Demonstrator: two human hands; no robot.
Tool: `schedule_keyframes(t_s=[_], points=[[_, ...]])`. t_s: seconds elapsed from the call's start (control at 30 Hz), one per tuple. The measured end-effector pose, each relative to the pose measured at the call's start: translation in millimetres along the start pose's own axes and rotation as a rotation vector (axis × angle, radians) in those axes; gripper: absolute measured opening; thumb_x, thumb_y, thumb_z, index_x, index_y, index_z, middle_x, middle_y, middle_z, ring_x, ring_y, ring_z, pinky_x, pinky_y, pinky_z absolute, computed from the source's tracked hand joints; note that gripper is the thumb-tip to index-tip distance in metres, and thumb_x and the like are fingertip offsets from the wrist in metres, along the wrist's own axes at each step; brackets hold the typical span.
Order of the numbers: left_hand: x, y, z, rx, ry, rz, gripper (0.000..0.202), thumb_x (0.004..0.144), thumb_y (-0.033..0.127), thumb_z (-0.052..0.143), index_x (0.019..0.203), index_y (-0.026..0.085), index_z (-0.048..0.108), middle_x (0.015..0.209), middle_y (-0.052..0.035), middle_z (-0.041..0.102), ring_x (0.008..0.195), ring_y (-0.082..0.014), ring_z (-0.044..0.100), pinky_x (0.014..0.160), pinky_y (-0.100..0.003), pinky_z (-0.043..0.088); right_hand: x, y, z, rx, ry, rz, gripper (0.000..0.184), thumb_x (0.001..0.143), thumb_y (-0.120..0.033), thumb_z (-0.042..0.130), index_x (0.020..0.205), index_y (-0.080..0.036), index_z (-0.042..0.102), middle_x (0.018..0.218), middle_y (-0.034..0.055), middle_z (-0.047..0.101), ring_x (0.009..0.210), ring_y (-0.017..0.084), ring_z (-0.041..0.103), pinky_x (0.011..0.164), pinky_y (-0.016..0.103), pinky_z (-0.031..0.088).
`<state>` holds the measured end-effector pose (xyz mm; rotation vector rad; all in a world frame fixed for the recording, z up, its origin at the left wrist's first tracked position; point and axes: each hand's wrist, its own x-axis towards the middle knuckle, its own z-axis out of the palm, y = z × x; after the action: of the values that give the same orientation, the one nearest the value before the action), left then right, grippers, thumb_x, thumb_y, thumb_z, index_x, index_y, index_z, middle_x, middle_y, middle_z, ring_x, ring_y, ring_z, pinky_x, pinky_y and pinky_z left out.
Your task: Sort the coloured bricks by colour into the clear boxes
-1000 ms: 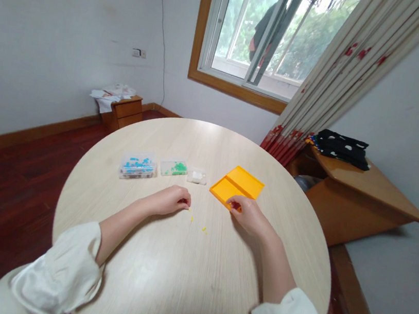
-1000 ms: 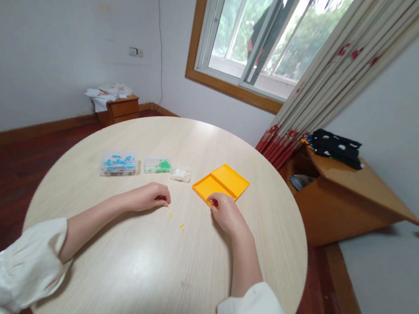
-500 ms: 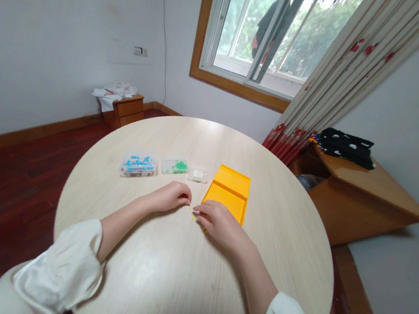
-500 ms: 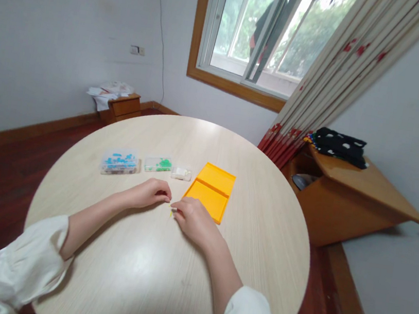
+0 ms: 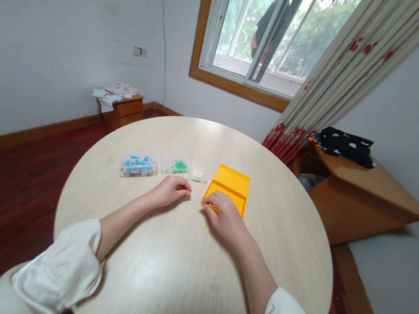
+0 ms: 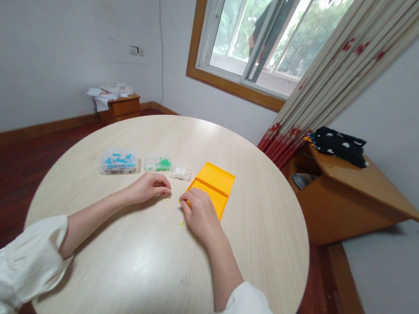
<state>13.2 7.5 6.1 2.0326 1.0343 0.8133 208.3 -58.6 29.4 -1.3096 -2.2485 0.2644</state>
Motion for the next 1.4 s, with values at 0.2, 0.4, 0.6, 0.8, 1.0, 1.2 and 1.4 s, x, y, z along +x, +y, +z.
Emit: schedule_keyframes(t_s=[0.2, 0.4, 0.6, 0.8, 1.0, 1.2, 1.4], points=[[0.2, -3.2, 4.8, -0.094, -0.021, -0.038, 0.006, 0.073, 0.014, 0.058, 0.071, 0.011, 0.063, 0.065, -0.0033, 0.063, 0.061, -0.0115, 0.057, 0.061, -0.023, 0.045, -0.3, 36.9, -7.1, -0.169, 0.293, 0.149, 0.016, 0.085, -0.018, 0.048, 0.083, -0.019, 0.064, 0.084, 0.0079, 0.065, 0.082, 0.022, 0.057, 0.076, 0.036, 0.042], [1.0, -4.9, 5.4, -0.14, -0.006, -0.041, 0.006, 0.073, 0.012, 0.057, 0.071, 0.011, 0.062, 0.063, -0.0022, 0.062, 0.061, -0.0114, 0.058, 0.061, -0.023, 0.047, -0.4, 36.5, 1.3, -0.085, 0.269, 0.105, 0.021, 0.085, -0.016, 0.046, 0.091, -0.02, 0.066, 0.087, 0.0082, 0.065, 0.085, 0.022, 0.058, 0.077, 0.037, 0.043], [2.2, -5.5, 3.5, -0.141, 0.014, -0.03, 0.007, 0.071, 0.013, 0.056, 0.068, 0.012, 0.061, 0.059, 0.0001, 0.059, 0.057, -0.0102, 0.054, 0.058, -0.022, 0.044, 1.4, -2.8, 20.3, -0.022, 0.021, -0.083, 0.02, 0.087, -0.017, 0.051, 0.099, -0.02, 0.066, 0.099, 0.0081, 0.066, 0.092, 0.02, 0.055, 0.082, 0.036, 0.039], [2.7, -5.2, 1.9, -0.127, 0.049, -0.037, 0.006, 0.07, 0.012, 0.056, 0.067, 0.012, 0.061, 0.06, 0.0003, 0.059, 0.057, -0.0106, 0.054, 0.058, -0.023, 0.043, 3.2, -17.5, 29.8, -0.085, -0.149, -0.143, 0.025, 0.09, -0.009, 0.045, 0.104, -0.019, 0.063, 0.11, 0.0085, 0.065, 0.1, 0.019, 0.054, 0.08, 0.034, 0.033], [2.7, -4.9, 2.7, -0.124, 0.036, -0.041, 0.006, 0.07, 0.012, 0.056, 0.067, 0.012, 0.061, 0.06, -0.0001, 0.06, 0.058, -0.011, 0.054, 0.059, -0.023, 0.043, 4.7, -12.8, 31.6, -0.143, -0.158, -0.128, 0.021, 0.088, -0.008, 0.048, 0.091, -0.017, 0.067, 0.093, 0.0069, 0.069, 0.09, 0.018, 0.055, 0.075, 0.032, 0.03], [2.8, -8.1, 3.8, -0.112, 0.044, -0.036, 0.006, 0.07, 0.013, 0.057, 0.067, 0.012, 0.062, 0.059, 0.0006, 0.059, 0.057, -0.0102, 0.053, 0.058, -0.022, 0.042, 4.8, -15.6, 29.5, -0.207, -0.154, -0.1, 0.016, 0.087, -0.011, 0.052, 0.082, -0.015, 0.067, 0.082, 0.006, 0.065, 0.081, 0.016, 0.053, 0.071, 0.03, 0.029], [2.5, -6.8, 5.0, -0.165, 0.031, -0.061, 0.005, 0.07, 0.013, 0.058, 0.066, 0.012, 0.062, 0.059, 0.0003, 0.06, 0.056, -0.0102, 0.053, 0.057, -0.022, 0.043, 4.0, -16.5, 27.4, -0.208, -0.155, -0.112, 0.014, 0.086, -0.011, 0.054, 0.077, -0.014, 0.064, 0.078, 0.0052, 0.065, 0.076, 0.015, 0.052, 0.069, 0.029, 0.029]])
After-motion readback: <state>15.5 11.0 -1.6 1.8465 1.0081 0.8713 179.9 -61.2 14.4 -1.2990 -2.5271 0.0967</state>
